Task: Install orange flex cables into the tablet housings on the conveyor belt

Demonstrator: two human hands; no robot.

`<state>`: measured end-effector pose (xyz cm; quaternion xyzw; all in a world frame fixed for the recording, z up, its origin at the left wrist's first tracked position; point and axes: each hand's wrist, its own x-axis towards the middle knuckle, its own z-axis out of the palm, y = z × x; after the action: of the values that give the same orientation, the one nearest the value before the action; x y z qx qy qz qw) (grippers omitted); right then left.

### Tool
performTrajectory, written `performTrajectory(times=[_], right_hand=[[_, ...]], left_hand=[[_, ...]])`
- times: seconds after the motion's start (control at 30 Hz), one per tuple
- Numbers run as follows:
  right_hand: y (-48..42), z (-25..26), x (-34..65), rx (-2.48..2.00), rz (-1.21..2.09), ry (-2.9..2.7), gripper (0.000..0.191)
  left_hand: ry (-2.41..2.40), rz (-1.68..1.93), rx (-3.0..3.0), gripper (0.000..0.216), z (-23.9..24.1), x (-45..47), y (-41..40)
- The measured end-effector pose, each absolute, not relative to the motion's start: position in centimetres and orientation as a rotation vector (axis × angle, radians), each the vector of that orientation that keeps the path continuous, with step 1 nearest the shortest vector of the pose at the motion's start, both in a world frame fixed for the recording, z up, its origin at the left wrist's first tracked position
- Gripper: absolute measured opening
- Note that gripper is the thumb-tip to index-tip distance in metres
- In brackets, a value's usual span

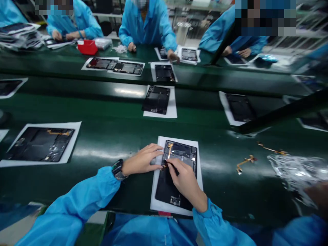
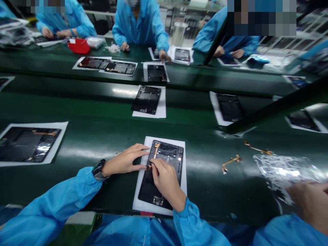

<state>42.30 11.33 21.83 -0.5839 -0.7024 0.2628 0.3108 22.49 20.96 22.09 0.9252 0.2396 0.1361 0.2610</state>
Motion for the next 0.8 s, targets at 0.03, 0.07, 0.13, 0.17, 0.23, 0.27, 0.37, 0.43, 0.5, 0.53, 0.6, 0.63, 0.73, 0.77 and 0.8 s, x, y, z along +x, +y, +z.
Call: performTrajectory(times=[0.03, 0.07, 0.13, 0.17, 0.23, 0.27, 0.37, 0.43, 0.5, 0.53, 0.6, 0.63, 0.73, 0.77, 0.8], right_hand=[[11.5, 21.7, 42.8, -1.506, 0.783, -1.611, 0.019], [11.7, 21.5, 43.3, -1.464, 0.873, -1.358, 0.017], [11.9, 21.5, 44.8, -1.359, 1.050, -0.928, 0.019], [11.8, 21.5, 45.8, -1.313, 1.119, -0.787, 0.022], [11.3, 21.3, 48.8, -1.326, 1.160, -0.675, 0.027], [10.9, 21.2, 50.9, -1.405, 1.100, -0.679, 0.030], [9.7, 20.5, 58.3, -1.879, 0.530, -0.723, 0.044], [9.1, 20.2, 63.3, -2.118, 0.247, -0.669, 0.051], [8.9, 20.2, 67.1, -2.202, 0.139, -0.630, 0.047], [8.8, 20.3, 68.4, -2.224, 0.140, -0.626, 0.042], [8.8, 20.4, 70.1, -2.261, 0.219, -0.687, 0.030], [8.7, 20.3, 70.5, -2.268, 0.294, -0.742, 0.023], [8.5, 19.5, 71.0, -2.259, 0.359, -0.807, 0.014], [8.5, 19.2, 71.0, -2.233, 0.364, -0.818, 0.014], [8.5, 18.8, 70.9, -2.188, 0.374, -0.842, 0.015]], left_hand=[[0.674, 0.379, 2.523, 0.040, 22.5, 23.3, 21.9], [0.707, 0.384, 2.552, 0.038, 22.7, 24.4, 22.9], [0.793, 0.321, 2.618, 0.037, 22.9, 27.2, 24.8], [0.829, 0.259, 2.642, 0.037, 22.9, 28.6, 25.6], [0.864, 0.128, 2.665, 0.030, 22.5, 31.2, 26.9], [0.864, 0.084, 2.669, 0.023, 22.2, 32.2, 27.4], [0.827, 0.022, 2.688, 0.007, 21.6, 33.5, 28.3], [0.821, 0.007, 2.713, 0.011, 21.4, 33.7, 29.2], [0.848, 0.021, 2.746, 0.011, 21.6, 34.3, 30.9], [0.876, 0.033, 2.763, 0.011, 21.7, 34.9, 32.1], [0.953, 0.058, 2.792, 0.012, 22.2, 36.7, 35.4], [0.997, 0.073, 2.803, 0.011, 22.5, 37.9, 37.3], [1.130, 0.137, 2.822, 0.014, 23.8, 41.5, 43.4], [1.169, 0.165, 2.824, 0.019, 24.2, 42.6, 45.3], [1.203, 0.192, 2.824, 0.024, 24.6, 43.5, 47.0]])
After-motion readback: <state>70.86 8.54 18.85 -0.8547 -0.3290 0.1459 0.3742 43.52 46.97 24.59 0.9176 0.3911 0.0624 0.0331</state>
